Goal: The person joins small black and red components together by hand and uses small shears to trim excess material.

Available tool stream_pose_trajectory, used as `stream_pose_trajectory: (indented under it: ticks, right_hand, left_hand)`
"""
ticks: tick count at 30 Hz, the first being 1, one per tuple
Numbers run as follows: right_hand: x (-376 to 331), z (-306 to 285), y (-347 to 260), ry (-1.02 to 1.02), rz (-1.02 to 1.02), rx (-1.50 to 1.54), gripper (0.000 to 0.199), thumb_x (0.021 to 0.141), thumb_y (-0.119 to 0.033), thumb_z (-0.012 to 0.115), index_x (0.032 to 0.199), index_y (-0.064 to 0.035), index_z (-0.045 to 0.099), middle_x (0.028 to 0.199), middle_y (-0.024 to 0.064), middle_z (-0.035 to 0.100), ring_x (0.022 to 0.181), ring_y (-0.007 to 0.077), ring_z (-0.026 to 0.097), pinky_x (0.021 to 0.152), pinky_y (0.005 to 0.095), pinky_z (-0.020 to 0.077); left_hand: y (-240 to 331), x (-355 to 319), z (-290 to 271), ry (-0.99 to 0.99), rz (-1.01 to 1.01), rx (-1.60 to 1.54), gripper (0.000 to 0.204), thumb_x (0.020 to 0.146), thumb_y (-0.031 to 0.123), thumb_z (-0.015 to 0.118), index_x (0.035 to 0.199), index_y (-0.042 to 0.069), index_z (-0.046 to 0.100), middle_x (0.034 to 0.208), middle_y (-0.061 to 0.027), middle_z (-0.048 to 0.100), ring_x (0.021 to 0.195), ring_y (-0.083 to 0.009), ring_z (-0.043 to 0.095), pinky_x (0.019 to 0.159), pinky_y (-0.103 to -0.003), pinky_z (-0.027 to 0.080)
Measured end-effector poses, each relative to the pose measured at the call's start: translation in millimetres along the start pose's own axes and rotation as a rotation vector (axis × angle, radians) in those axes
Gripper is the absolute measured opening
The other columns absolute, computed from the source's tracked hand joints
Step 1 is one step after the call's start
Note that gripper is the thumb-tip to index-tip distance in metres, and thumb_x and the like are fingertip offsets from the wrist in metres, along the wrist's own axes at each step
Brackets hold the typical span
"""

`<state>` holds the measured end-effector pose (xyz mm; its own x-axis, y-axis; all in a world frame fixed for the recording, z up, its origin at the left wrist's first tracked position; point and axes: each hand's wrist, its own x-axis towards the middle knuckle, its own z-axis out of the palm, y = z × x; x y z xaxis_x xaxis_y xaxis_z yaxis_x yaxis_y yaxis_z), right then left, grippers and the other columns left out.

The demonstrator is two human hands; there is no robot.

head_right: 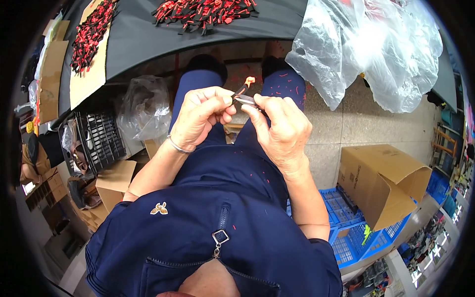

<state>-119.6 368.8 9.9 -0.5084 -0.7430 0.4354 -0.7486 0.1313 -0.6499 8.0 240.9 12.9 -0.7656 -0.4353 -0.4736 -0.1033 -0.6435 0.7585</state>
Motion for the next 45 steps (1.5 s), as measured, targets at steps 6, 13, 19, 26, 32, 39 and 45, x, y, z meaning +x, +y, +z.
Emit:
stream_pose_trajectory:
  ticks: [6,13,19,26,32,39,45]
  right_hand:
    - [-1.1,-2.1,2.9,-0.029,0.105,0.060,0.020,0.069,-0.012,0.076,0.082,-0.0058,0.064,0.068,0.0045,0.060,0.056,0.0182,0.055,0.050,0.0292,0.0438]
    - [-2.3,-2.3,4.8,-0.039,0.073,0.013,0.018,0.069,-0.012,0.076,0.081,-0.0056,0.064,0.068,0.0045,0.061,0.056,0.0176,0.055,0.050,0.0292,0.0437]
    - [-1.9,-2.5,5.8,-0.031,0.044,0.019,0.016,0.070,-0.011,0.075,0.079,-0.0052,0.063,0.069,0.0044,0.062,0.057,0.0181,0.056,0.051,0.0287,0.0441]
    - [1.3,5.0,11.9,-0.048,0.683,0.701,0.023,0.081,-0.010,0.070,0.099,0.0001,0.059,0.075,0.0021,0.063,0.066,0.0045,0.054,0.058,0.0202,0.0430]
    - [12.5,13.2,15.1,-0.269,0.869,0.914,0.036,0.081,-0.008,0.069,0.112,0.0018,0.052,0.080,0.0036,0.062,0.070,0.0056,0.054,0.064,0.0194,0.0432]
    - [3.2,20.9,11.7,0.007,0.639,0.829,0.030,0.080,0.002,0.066,0.108,-0.0008,0.055,0.087,0.0038,0.061,0.079,0.0076,0.058,0.070,0.0195,0.0452]
    - [-1.2,26.6,10.3,0.071,0.695,0.893,0.034,0.078,0.002,0.068,0.109,-0.0011,0.054,0.087,0.0052,0.062,0.079,0.0076,0.058,0.071,0.0195,0.0454]
  left_hand:
    - [0.4,0.9,0.6,0.005,-0.023,0.081,0.016,0.084,0.011,0.057,0.092,-0.002,0.063,0.074,-0.0049,0.063,0.062,-0.0076,0.056,0.059,-0.020,0.047]
    - [-2.3,3.6,-1.2,-0.011,-0.034,0.124,0.017,0.084,0.010,0.056,0.093,-0.002,0.063,0.074,-0.0045,0.063,0.061,-0.0071,0.056,0.058,-0.019,0.047]
    - [-0.9,5.7,2.2,0.006,-0.028,0.111,0.015,0.083,0.010,0.057,0.091,-0.001,0.064,0.072,-0.0039,0.062,0.060,-0.0067,0.056,0.058,-0.019,0.046]
    - [-5.0,8.0,6.7,0.048,-0.008,0.296,0.013,0.082,0.007,0.057,0.087,-0.002,0.065,0.070,-0.0029,0.062,0.060,-0.0067,0.056,0.057,-0.019,0.046]
    - [-12.0,9.2,4.8,-0.026,0.841,1.091,0.012,0.075,0.002,0.063,0.087,0.001,0.066,0.071,-0.0038,0.064,0.056,-0.0076,0.056,0.052,-0.023,0.046]
    - [-18.8,4.8,7.7,0.096,0.140,0.360,0.014,0.083,0.011,0.065,0.091,0.000,0.064,0.080,-0.0067,0.066,0.063,-0.0091,0.060,0.058,-0.021,0.050]
    - [-21.4,11.1,1.3,-0.032,-0.104,-0.018,0.016,0.084,0.012,0.064,0.094,0.000,0.061,0.078,-0.0048,0.064,0.065,-0.0079,0.058,0.062,-0.020,0.049]
